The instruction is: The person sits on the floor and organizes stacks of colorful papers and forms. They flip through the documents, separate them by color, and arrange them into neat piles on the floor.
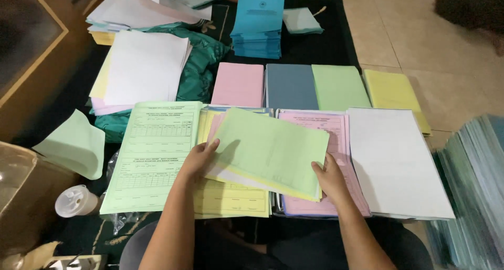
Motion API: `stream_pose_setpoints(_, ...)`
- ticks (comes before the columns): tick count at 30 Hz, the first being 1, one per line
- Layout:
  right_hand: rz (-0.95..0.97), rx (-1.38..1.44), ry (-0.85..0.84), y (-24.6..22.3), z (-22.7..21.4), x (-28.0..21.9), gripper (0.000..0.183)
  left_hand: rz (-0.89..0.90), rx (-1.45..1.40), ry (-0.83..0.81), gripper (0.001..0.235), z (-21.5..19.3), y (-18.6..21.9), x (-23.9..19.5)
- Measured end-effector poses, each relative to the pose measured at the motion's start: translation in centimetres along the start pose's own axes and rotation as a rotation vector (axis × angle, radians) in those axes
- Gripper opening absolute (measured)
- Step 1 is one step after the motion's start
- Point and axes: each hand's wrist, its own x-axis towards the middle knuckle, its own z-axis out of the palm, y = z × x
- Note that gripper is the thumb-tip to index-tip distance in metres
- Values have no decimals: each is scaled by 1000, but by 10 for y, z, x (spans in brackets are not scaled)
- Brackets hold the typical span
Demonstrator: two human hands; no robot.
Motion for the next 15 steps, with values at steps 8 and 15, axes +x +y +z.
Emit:
stream_pose_setpoints(8,-277,103,145,-73,-6,-70,57,398,283,-16,65,21,39,-83)
stream_pose_setpoints(15,-451,233,130,-24,-3,-51,45,737,3,153,58,21,20,-90)
